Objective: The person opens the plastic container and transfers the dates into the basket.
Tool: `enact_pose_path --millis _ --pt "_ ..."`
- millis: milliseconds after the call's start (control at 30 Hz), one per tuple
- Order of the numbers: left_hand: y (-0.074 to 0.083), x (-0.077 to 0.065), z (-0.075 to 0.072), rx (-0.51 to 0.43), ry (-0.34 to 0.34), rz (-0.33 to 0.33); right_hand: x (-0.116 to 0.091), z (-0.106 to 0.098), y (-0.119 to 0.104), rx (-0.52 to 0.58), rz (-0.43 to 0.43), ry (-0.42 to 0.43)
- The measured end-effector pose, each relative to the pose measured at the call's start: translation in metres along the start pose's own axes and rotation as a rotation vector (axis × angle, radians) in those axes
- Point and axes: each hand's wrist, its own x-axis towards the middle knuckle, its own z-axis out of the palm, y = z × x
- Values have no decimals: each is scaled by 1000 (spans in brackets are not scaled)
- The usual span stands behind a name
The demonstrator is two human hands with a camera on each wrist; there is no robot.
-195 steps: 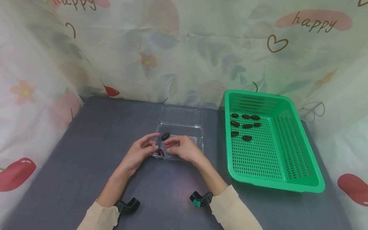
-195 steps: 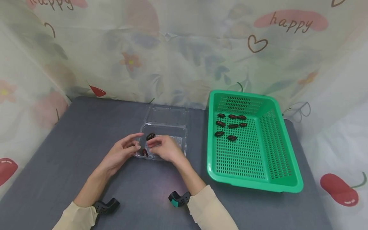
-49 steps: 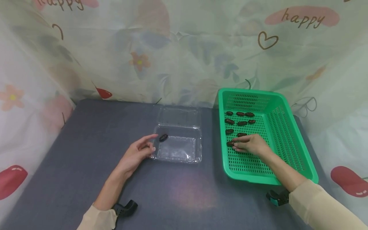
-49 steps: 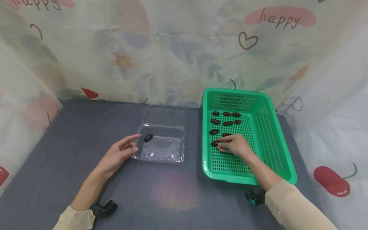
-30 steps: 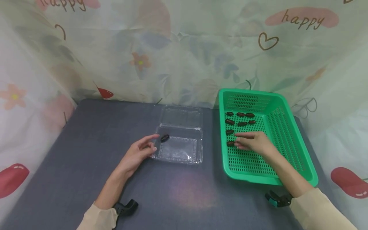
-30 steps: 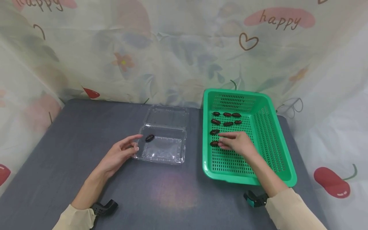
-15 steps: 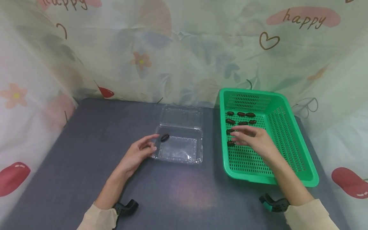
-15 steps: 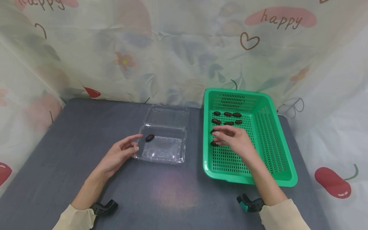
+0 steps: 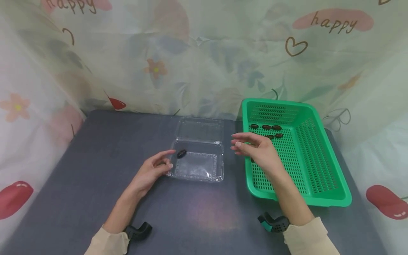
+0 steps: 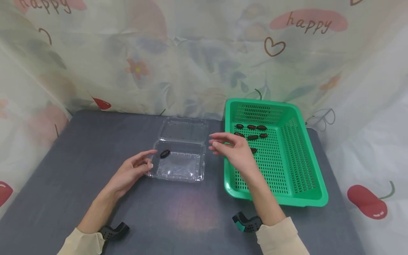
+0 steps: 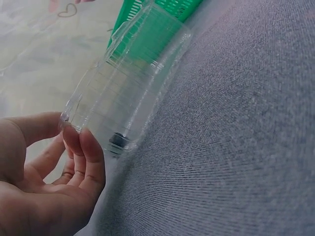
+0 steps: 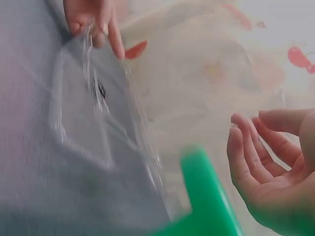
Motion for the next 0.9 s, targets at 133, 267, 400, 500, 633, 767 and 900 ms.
enact_pose_path --millis 133,267,400,500,633,767,900 --pt "-1 1 0 -19 -5 0 5 21 -2 30 -3 -2" --pt "0 0 0 -17 -9 -7 10 42 -2 34 6 -6" --pt "0 -1 -1 -13 -5 -11 16 61 -1 29 8 -7" --pt "-1 -1 -1 -17 -4 -13 20 73 1 12 25 -1" --pt "-2 0 -1 -17 -3 -18 27 87 9 -1 47 12" --pt "-1 -1 0 -5 11 -26 34 101 19 5 57 16" --pt "-1 -1 0 12 25 -41 41 112 33 10 77 6"
